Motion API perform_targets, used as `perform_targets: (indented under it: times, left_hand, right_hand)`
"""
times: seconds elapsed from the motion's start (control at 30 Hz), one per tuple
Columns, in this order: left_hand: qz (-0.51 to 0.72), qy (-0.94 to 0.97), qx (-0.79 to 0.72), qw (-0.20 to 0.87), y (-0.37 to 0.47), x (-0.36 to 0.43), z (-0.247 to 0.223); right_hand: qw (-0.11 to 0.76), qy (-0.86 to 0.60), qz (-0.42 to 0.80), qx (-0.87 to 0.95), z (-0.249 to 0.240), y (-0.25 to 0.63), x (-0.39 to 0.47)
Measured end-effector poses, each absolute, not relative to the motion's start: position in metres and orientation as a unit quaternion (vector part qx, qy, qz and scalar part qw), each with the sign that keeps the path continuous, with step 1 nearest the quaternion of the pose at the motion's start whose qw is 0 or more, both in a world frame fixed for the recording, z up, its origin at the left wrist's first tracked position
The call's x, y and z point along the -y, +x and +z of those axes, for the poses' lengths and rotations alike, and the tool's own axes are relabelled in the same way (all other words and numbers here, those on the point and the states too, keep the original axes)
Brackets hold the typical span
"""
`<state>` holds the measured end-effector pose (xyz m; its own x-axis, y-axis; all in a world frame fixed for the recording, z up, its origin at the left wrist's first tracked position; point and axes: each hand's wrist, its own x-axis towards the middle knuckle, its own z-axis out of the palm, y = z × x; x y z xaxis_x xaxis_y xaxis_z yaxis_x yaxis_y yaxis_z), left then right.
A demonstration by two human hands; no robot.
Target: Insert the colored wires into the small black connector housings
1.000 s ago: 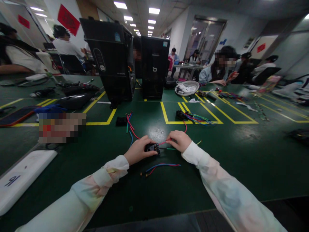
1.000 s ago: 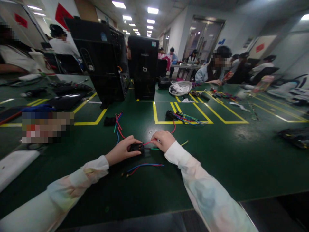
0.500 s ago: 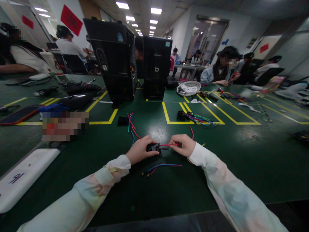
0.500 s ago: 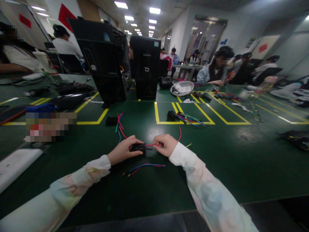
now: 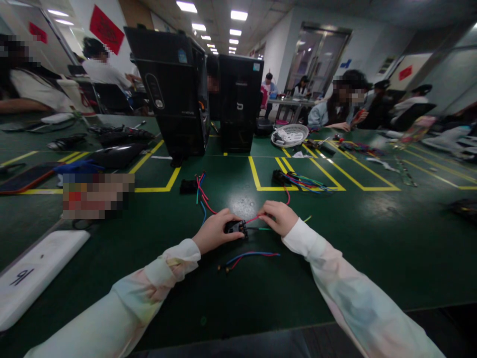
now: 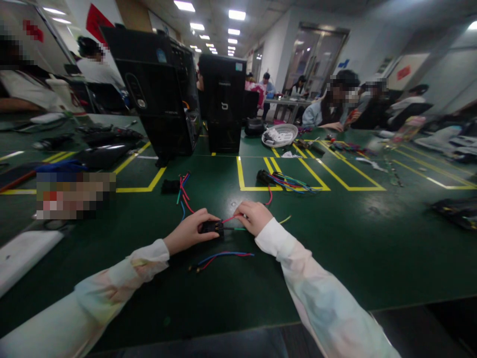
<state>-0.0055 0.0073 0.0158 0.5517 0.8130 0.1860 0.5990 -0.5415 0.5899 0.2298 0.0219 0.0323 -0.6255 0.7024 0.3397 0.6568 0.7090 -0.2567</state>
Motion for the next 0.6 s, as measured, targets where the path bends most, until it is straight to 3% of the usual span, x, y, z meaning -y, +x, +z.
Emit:
perform_targets:
  times: [0.13, 0.33, 0.6]
  left_hand:
    - [0.227, 0.846, -0.421, 0.237, -0.005, -0.007, 0.016]
    - [0.233, 0.846, -0.417, 0.237, -0.006, -0.007, 0.015]
    - [0.223, 0.850, -0.417, 0.230, -0.007, -0.008, 0.014]
  right_hand:
    - [0.228, -0.362, 0.040, 0.903, 0.032, 0.231, -0.024]
    - [0.186, -0.339, 0.147, 0.910, 0.020, 0.234, -0.030]
    - [0.278, -0.282, 0.166, 0.903, 0.040, 0.231, -0.019]
